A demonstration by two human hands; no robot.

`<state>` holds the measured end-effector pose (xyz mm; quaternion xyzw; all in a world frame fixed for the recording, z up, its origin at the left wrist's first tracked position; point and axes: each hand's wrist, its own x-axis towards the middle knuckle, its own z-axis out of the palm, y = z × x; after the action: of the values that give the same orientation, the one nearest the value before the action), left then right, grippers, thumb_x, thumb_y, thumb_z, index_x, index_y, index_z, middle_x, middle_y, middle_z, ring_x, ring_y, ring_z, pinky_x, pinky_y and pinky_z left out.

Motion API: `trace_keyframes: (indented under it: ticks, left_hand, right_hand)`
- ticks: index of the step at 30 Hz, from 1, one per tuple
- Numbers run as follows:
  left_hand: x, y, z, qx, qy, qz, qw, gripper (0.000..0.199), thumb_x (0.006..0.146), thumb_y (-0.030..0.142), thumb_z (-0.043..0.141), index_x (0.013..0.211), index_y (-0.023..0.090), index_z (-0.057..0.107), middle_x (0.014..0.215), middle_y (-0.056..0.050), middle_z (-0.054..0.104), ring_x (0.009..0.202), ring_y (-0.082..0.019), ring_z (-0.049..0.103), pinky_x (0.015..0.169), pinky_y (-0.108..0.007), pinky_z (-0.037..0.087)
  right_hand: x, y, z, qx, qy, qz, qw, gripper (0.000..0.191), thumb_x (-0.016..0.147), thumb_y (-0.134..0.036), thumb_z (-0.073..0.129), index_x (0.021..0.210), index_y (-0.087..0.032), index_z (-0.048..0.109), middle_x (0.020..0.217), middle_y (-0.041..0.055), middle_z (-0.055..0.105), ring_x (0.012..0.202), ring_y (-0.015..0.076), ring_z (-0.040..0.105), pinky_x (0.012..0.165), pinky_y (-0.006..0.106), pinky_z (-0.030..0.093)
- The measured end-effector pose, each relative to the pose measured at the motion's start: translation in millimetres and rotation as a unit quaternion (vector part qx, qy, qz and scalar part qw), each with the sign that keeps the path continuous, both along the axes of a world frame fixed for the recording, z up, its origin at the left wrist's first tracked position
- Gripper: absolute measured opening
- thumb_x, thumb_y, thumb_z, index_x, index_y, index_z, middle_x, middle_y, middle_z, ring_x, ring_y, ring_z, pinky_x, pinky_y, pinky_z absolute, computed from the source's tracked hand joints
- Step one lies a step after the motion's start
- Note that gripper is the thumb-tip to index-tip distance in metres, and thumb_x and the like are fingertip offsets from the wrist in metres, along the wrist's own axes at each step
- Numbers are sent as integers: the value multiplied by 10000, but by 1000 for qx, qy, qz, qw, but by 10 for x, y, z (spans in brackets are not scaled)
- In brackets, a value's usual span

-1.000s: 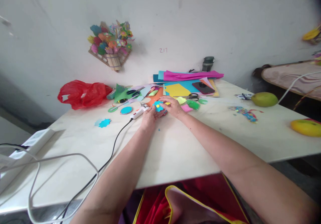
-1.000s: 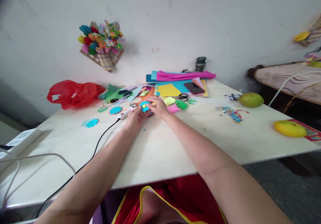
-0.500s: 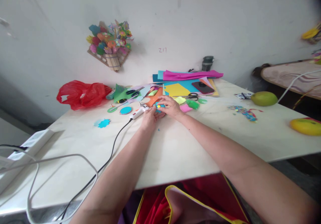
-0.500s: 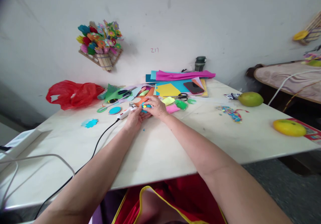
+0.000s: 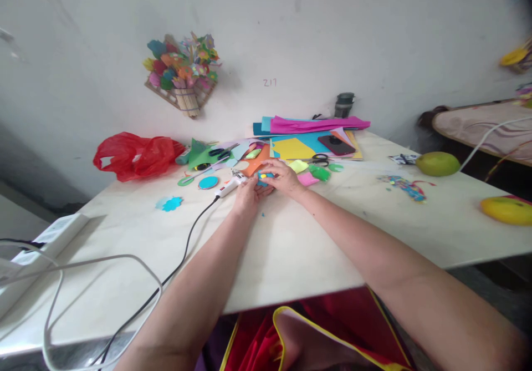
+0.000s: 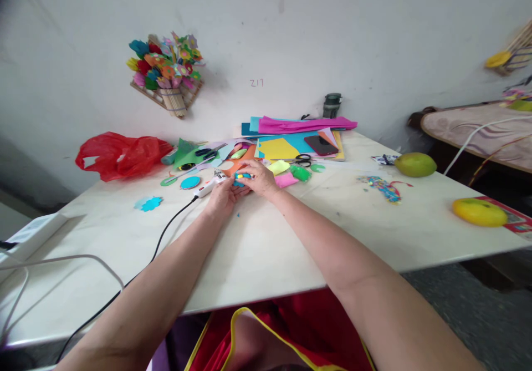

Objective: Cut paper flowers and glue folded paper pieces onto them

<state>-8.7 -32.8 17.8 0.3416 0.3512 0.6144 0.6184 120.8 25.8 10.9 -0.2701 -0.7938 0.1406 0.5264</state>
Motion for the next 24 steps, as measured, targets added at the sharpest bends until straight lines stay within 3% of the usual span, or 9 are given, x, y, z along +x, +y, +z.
trace_keyframes:
  ticks: [4,8,11,15,24]
  left_hand:
    - [30,-35,44,-12,-5,17,1000,122,852,204,526,862,122,616,663,-61,703,631,-183,692,808,-393,552]
    - [29,-40,51,-9,-2,17,1000,151,864,223,519,907,121,622,714,-77,718,687,-199,705,832,-397,544]
    - [9,-23,36,-10,6,10,1000,184,866,251,527,933,110,624,784,-110,727,782,-232,711,863,-417,529]
    - [-8,-7,18,-10,24,4,1000,200,861,278,541,926,109,626,799,-125,728,817,-247,708,866,-429,527]
    - [-11,-53,44,24,79,-11,997,265,752,351,690,826,100,654,752,-112,716,719,-233,705,742,-363,565]
  right_hand:
    - [-1,-14,14,-22,4,8,1000,137,747,-273,662,849,-216,734,1133,87,634,1031,211,588,715,307,515]
    - [13,-28,55,-61,39,8,997,207,775,-349,625,889,-202,715,1090,86,645,1001,198,590,767,304,490]
    - [41,-43,87,-123,49,-19,991,293,809,-433,555,835,-171,684,866,62,664,811,173,594,730,299,461]
    - [68,-67,112,-169,23,-30,985,423,786,-539,517,565,-178,530,550,-14,491,582,133,471,585,272,374]
    - [61,-138,177,-251,79,52,963,351,686,-484,606,538,-188,489,516,-33,475,517,109,443,527,259,369]
